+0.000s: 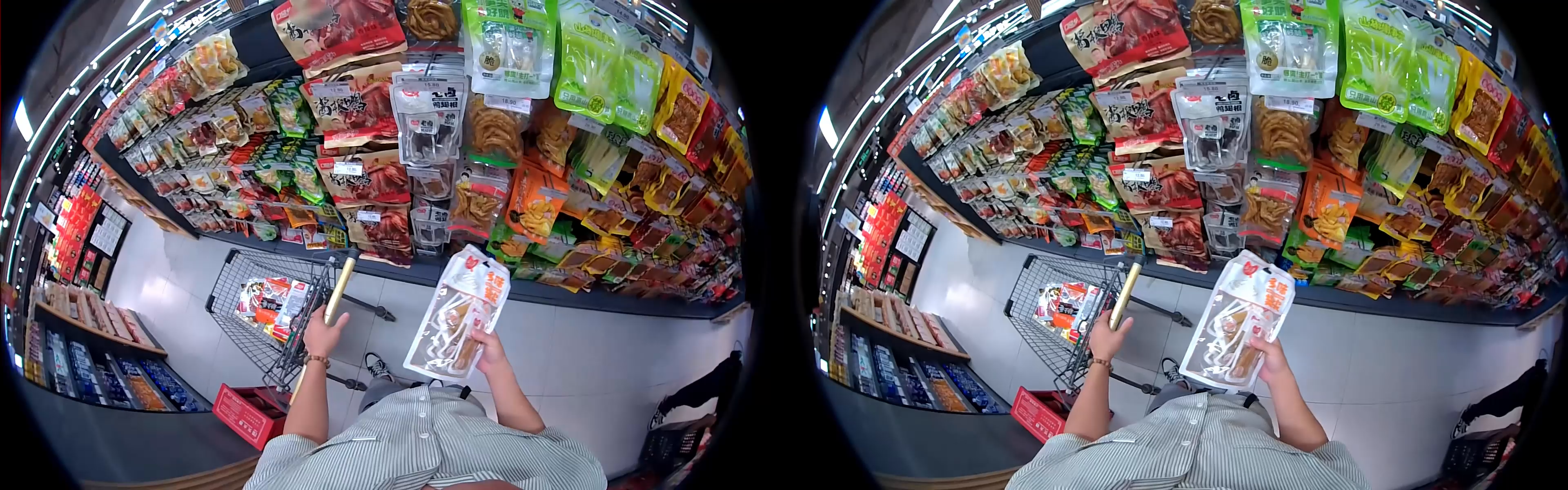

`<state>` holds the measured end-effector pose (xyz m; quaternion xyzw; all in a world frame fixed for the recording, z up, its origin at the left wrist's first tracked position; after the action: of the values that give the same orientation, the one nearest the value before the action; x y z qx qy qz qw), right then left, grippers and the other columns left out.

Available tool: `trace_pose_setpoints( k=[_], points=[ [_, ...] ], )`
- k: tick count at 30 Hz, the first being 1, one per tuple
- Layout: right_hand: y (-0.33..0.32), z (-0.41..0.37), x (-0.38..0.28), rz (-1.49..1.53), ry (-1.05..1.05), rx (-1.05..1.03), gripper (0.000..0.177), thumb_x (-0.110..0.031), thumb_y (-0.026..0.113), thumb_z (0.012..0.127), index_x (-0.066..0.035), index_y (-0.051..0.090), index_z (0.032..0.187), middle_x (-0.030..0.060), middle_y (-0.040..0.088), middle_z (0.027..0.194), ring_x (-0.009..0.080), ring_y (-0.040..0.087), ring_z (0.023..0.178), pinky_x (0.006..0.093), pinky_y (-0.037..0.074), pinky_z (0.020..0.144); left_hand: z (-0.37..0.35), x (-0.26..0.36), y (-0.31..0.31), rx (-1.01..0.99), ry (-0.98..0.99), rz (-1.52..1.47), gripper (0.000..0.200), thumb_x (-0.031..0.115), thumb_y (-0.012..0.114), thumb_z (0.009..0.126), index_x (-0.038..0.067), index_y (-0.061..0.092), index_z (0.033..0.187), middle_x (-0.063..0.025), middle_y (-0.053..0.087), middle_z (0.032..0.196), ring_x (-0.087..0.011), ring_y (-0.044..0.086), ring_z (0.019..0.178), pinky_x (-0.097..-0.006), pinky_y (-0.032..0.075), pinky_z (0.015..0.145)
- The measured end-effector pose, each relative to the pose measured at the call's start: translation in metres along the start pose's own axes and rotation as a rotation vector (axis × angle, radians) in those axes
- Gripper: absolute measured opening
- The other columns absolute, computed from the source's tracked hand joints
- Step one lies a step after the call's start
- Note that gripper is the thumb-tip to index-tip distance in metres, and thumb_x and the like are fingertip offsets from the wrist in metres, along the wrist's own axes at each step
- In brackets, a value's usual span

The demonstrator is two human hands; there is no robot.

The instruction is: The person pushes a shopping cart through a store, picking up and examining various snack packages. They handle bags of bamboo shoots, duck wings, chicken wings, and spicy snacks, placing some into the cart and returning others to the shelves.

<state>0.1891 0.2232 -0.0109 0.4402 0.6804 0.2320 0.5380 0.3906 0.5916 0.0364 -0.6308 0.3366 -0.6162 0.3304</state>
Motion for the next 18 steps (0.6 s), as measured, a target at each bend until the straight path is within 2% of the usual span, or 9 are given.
trace_pose_setpoints(
  k=[2, 4, 9, 11, 15, 16, 18],
  points=[
    [-0.022, 0.001, -0.002, 0.043, -0.033, -0.02, 0.065, -0.011, 0.072, 0.081, -0.001, 0.049, 0.141, 0.0137, 0.065, 0.128, 0.031, 0.065, 0.115, 0.0461, 0.052, 0.103, 0.003, -0.004, 0.01, -0.067, -0.052, 0.122, 0.085, 0.07, 0.072, 0.077, 0.006, 0.062, 0.132, -0.0209, 0.071, 0.116, -0.0369, 0.068, 0.108, -0.045, 0.053, 0.093],
    [-0.021, -0.003, -0.012, 0.086, -0.1, -0.062, 0.065, -0.018, 0.071, 0.082, -0.001, 0.05, 0.141, 0.0158, 0.064, 0.131, 0.0347, 0.065, 0.116, 0.0518, 0.052, 0.103, 0.003, 0.007, 0.008, -0.101, -0.065, 0.148, 0.085, 0.071, 0.071, 0.077, 0.007, 0.062, 0.132, -0.0208, 0.072, 0.113, -0.0372, 0.069, 0.107, -0.0456, 0.054, 0.092],
    [-0.035, -0.013, -0.001, 0.27, -0.059, -0.194, 0.062, -0.029, 0.07, 0.084, -0.001, 0.055, 0.138, 0.0166, 0.065, 0.131, 0.0379, 0.065, 0.116, 0.0552, 0.051, 0.103, 0.009, 0.005, 0.008, -0.135, -0.122, 0.207, 0.084, 0.074, 0.068, 0.078, 0.008, 0.061, 0.129, -0.0207, 0.072, 0.11, -0.0376, 0.07, 0.105, -0.0463, 0.055, 0.09],
    [-0.03, -0.022, -0.01, 0.354, -0.136, -0.252, 0.063, -0.033, 0.068, 0.086, -0.001, 0.054, 0.139, 0.0162, 0.066, 0.129, 0.0377, 0.066, 0.114, 0.0551, 0.052, 0.102, 0.01, 0.008, 0.012, -0.178, -0.122, 0.221, 0.084, 0.075, 0.068, 0.077, 0.008, 0.061, 0.126, -0.02, 0.073, 0.109, -0.037, 0.07, 0.105, -0.0462, 0.055, 0.09],
    [-0.048, -0.026, -0.012, 0.345, -0.233, -0.266, 0.063, -0.038, 0.066, 0.088, -0.005, 0.054, 0.14, 0.0153, 0.066, 0.129, 0.0369, 0.067, 0.112, 0.0549, 0.056, 0.095, 0.014, 0.005, 0.015, -0.148, -0.1, 0.227, 0.083, 0.076, 0.067, 0.077, 0.008, 0.062, 0.124, -0.018, 0.073, 0.108, -0.0367, 0.07, 0.103, -0.0465, 0.055, 0.088],
    [-0.058, -0.027, -0.014, 0.366, -0.284, -0.182, 0.061, -0.041, 0.065, 0.088, -0.008, 0.056, 0.14, 0.0159, 0.066, 0.128, 0.0368, 0.068, 0.11, 0.0567, 0.057, 0.093, 0.014, 0.006, 0.013, -0.134, -0.107, 0.216, 0.083, 0.076, 0.067, 0.077, 0.008, 0.062, 0.124, -0.018, 0.073, 0.108, -0.0367, 0.07, 0.103, -0.0465, 0.055, 0.088],
    [-0.063, -0.029, -0.019, 0.36, -0.266, -0.209, 0.06, -0.042, 0.064, 0.088, -0.009, 0.056, 0.138, 0.0159, 0.066, 0.128, 0.0369, 0.068, 0.109, 0.0571, 0.057, 0.092, 0.011, 0.009, 0.013, -0.147, -0.099, 0.213, 0.082, 0.076, 0.067, 0.077, 0.008, 0.062, 0.123, -0.0173, 0.074, 0.106, -0.0371, 0.071, 0.102, -0.0468, 0.055, 0.087]
  ],
)
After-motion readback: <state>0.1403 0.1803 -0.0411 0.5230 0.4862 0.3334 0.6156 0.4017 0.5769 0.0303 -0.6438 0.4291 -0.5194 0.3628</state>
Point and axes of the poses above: each hand's wrist, its own z-axis towards the middle knuckle, its own y-axis out of the palm, x = y × z, the point moved 8 cm from there along z, towards the middle knuckle
